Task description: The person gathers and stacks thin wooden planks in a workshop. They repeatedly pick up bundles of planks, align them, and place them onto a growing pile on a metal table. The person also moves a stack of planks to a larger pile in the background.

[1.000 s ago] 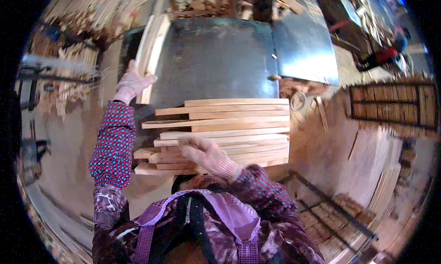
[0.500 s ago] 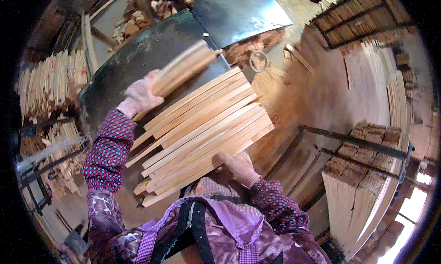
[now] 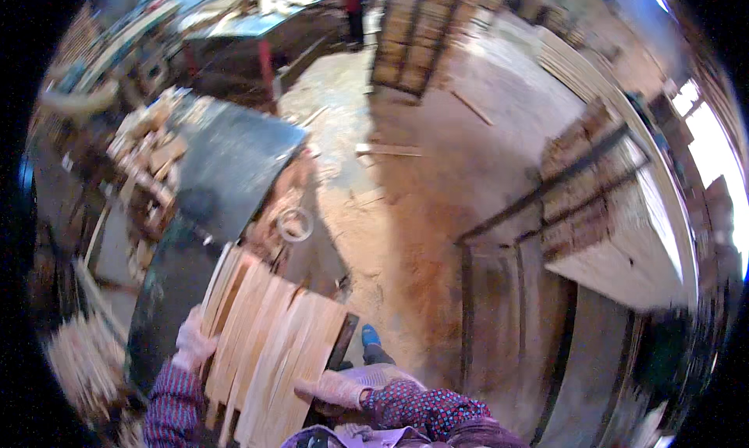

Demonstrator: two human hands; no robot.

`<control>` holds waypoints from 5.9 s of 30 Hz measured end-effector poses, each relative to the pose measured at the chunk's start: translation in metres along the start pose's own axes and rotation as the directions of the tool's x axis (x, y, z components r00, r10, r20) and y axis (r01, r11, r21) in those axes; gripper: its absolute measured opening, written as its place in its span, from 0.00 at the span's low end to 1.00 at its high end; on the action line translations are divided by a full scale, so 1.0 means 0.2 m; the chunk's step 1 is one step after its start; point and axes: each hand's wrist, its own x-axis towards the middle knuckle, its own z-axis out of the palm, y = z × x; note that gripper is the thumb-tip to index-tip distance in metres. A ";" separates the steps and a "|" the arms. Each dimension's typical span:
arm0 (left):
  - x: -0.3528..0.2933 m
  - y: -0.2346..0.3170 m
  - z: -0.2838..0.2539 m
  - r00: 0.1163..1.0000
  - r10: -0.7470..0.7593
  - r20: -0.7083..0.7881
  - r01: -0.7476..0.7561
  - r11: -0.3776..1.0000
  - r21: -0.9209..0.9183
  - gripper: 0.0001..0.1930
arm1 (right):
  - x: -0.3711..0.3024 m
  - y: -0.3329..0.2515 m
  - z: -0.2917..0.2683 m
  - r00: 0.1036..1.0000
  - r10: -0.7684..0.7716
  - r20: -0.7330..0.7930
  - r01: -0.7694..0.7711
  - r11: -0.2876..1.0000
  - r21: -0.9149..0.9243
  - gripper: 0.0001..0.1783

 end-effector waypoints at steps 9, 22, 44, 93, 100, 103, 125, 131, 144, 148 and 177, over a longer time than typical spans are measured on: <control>-0.04 -0.37 0.02 0.995 -0.099 -0.030 0.086 0.952 -0.294 0.31 | 0.17 -0.06 0.10 0.978 -0.140 -0.154 0.105 0.970 -0.219 0.45; -0.01 0.14 -0.19 0.995 0.010 -0.104 0.003 0.993 0.120 0.38 | -0.08 -0.05 0.09 0.952 0.001 -0.305 0.060 0.980 0.190 0.37; 0.95 2.40 -0.26 0.741 0.532 -0.411 -0.312 0.814 0.490 0.38 | -0.96 -0.30 -1.74 0.635 -0.517 -0.574 0.740 0.621 0.259 0.34; 4.07 8.30 2.71 -0.425 0.876 -0.229 -0.484 -0.433 -0.761 0.37 | -3.01 0.22 -6.24 -0.557 0.636 -0.534 0.817 0.534 -0.217 0.25; 3.20 9.58 3.24 -0.756 0.524 -0.393 -0.353 -0.832 -0.429 0.29 | -3.50 0.96 -6.43 -0.907 0.231 -0.351 0.419 0.441 -0.794 0.30; 2.55 9.51 3.66 -0.919 0.281 -0.278 -0.073 -0.811 -0.580 0.28 | -3.52 1.36 -6.30 -0.723 0.569 -0.393 0.680 0.481 -0.553 0.28; 1.86 7.91 3.93 -0.854 -0.473 -0.214 0.300 -0.113 -0.947 0.29 | -2.17 0.41 -5.74 0.231 0.663 0.712 0.735 0.360 -0.574 0.15; 1.95 7.71 3.82 -0.800 -0.555 -0.229 0.242 0.052 -0.969 0.29 | -1.45 -0.39 -5.18 0.640 -0.079 0.764 0.738 0.337 -0.584 0.08; 2.25 7.38 3.52 -0.785 -0.618 -0.044 -0.182 0.298 -0.937 0.31 | -1.07 -0.66 -5.10 0.660 -0.137 0.739 0.728 0.362 -0.583 0.17; 2.40 7.18 3.35 -0.778 -0.628 0.015 -0.317 0.371 -0.873 0.31 | -0.67 -0.78 -5.17 0.575 -0.068 0.815 0.764 0.401 -0.505 0.21; 3.22 7.33 3.41 -0.992 0.044 0.119 -0.040 0.780 -0.624 0.38 | -2.17 0.03 -6.35 -0.534 0.653 0.537 0.652 0.723 -0.231 0.38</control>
